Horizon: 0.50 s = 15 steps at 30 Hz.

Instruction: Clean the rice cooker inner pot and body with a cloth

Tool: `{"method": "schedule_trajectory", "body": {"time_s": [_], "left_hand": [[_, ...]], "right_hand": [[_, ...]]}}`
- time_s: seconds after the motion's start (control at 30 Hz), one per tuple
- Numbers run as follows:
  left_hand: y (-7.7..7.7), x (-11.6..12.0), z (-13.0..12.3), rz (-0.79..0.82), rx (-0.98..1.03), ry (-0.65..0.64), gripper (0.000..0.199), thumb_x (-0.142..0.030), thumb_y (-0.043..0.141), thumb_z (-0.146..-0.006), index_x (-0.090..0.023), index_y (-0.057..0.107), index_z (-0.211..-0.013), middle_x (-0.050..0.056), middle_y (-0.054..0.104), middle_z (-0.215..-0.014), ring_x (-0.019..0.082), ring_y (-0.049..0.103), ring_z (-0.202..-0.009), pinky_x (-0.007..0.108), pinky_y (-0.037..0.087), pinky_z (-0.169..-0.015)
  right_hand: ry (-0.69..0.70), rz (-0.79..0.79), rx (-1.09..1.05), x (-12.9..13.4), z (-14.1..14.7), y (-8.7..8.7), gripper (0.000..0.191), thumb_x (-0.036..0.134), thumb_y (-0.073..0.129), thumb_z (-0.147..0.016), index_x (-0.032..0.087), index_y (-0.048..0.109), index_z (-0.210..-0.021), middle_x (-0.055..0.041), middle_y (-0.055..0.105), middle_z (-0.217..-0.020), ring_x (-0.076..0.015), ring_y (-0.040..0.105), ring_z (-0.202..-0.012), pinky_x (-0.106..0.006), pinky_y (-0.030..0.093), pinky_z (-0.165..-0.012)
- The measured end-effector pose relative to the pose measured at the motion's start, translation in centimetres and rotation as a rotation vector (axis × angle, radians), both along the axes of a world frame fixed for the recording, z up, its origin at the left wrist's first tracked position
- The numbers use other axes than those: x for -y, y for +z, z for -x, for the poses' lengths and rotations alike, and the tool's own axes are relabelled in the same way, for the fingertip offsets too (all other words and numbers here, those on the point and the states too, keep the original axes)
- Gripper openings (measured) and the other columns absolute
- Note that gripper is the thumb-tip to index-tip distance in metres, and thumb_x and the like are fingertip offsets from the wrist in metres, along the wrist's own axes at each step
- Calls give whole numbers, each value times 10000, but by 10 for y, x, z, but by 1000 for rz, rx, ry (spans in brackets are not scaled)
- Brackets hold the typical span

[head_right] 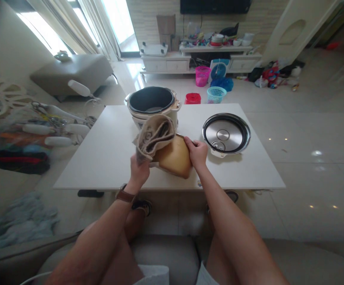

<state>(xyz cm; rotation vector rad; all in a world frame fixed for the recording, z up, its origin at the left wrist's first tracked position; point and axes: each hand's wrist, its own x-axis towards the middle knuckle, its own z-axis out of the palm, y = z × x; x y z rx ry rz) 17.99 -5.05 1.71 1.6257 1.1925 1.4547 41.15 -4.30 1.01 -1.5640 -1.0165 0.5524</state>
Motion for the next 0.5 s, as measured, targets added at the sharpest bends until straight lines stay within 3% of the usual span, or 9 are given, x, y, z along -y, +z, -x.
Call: {"method": "schedule_trajectory", "body": {"time_s": [0.07,0.17,0.33,0.5], "left_hand": [[6,5,0,-182,-224,-136,302,-390,640,-916,-193,780,-1096,123,791,-1206,300,702,-1227,490,516,-1124],[11,9,-2,-320,-402,-178,455,-300,593,-947,-218,673,-1387,126,668,-1488,295,531,-1489,542,352,-1278],[11,6,-4,-317,-417,-158,561,-272,630,-913,-197,606,-1469,138,618,-1545,294,496,-1521,534,364,-1283],[5,2,-3,-164,-193,-46,521,-284,675,-872,-174,678,-1381,149,679,-1458,294,587,-1425,483,417,-1252]], "right_hand": [[-7,4,14,-1,-1,-2,562,646,643,-798,244,368,-519,59,283,-546,-106,271,-588,-287,209,-552],[-18,15,21,-3,-3,-5,459,561,598,-779,240,395,-521,55,295,-552,-114,293,-611,-278,221,-558],[-20,5,-18,-2,-3,-5,487,572,617,-786,237,388,-517,60,280,-552,-107,280,-599,-277,220,-558],[-10,-5,-50,1,0,-1,641,712,702,-777,244,349,-519,65,255,-552,-100,240,-583,-294,181,-545]]}}
